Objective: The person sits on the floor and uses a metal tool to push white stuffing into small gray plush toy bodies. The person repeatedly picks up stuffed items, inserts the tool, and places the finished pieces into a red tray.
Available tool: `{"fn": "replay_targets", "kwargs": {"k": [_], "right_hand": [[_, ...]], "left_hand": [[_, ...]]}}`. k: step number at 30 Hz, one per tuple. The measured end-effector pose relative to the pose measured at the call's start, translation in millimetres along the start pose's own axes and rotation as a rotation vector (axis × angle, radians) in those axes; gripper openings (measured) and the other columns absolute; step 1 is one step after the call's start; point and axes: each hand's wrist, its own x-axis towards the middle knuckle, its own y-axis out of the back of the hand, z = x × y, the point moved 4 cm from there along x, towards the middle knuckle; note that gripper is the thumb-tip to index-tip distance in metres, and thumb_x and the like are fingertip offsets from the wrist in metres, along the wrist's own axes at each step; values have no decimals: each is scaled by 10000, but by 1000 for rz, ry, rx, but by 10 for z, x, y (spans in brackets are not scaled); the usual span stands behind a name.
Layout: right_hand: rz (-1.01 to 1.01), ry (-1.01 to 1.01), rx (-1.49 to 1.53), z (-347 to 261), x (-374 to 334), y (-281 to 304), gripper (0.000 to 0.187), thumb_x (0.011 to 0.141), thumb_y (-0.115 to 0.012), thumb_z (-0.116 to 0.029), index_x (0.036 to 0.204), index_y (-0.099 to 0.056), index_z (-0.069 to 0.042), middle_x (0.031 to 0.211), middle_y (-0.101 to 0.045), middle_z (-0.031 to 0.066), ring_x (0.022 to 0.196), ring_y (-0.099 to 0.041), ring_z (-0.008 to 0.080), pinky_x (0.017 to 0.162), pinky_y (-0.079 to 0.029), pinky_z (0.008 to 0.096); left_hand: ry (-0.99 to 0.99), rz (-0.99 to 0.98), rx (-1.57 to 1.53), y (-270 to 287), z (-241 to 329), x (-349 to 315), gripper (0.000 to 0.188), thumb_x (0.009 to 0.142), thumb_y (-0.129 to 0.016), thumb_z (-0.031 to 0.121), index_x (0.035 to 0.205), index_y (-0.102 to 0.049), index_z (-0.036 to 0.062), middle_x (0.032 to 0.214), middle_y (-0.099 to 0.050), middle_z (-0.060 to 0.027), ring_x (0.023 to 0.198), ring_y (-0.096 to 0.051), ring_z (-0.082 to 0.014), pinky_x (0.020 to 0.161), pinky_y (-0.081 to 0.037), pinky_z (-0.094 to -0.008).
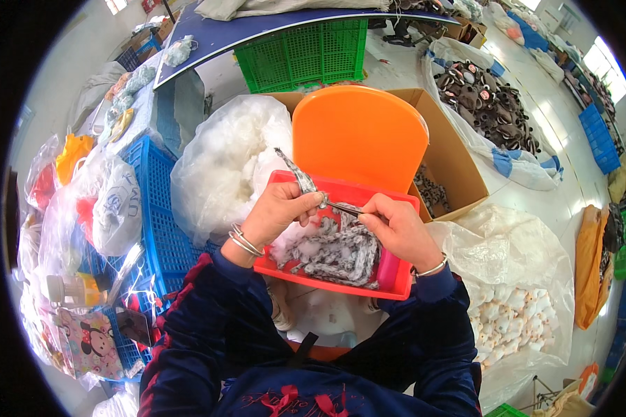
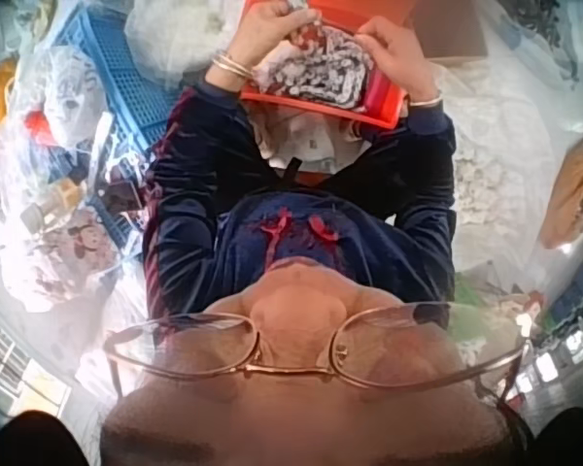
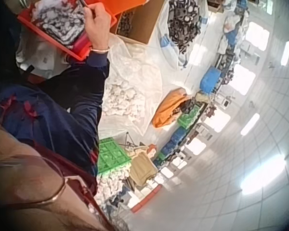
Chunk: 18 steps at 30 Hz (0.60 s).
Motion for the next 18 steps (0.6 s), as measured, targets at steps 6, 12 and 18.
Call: {"fn": "replay_targets", "kwargs": {"k": [6, 12, 18], "right_hand": [[10, -14, 25, -15, -3, 17, 102, 903, -620, -71, 872, -570, 13, 689, -569, 38, 629, -512, 102, 584, -421, 261], [-4, -22, -31, -34, -10, 32, 102, 902, -626, -74, 875, -571, 9, 690, -572, 56, 624, -522, 115, 585, -424, 268], [-19, -21, -14, -42, -3, -5, 103, 901, -628, -77, 877, -572, 5, 694, -579, 66, 626, -534, 132, 590, -429, 283]], "left_hand": [[-13, -81, 55, 49, -20, 19, 211, 893, -703, 202, 783, -666, 25, 681, -635, 0, 608, -572, -56, 570, -452, -199], [-45, -69, -13, 32, -38, 32, 254, 890, -712, 248, 772, -651, 31, 651, -608, 4, 577, -559, -54, 535, -449, -223], [-33, -88, -47, 18, 3, 15, 261, 897, -706, 243, 742, -647, 41, 650, -615, 0, 559, -555, -51, 518, -446, -212]]}}
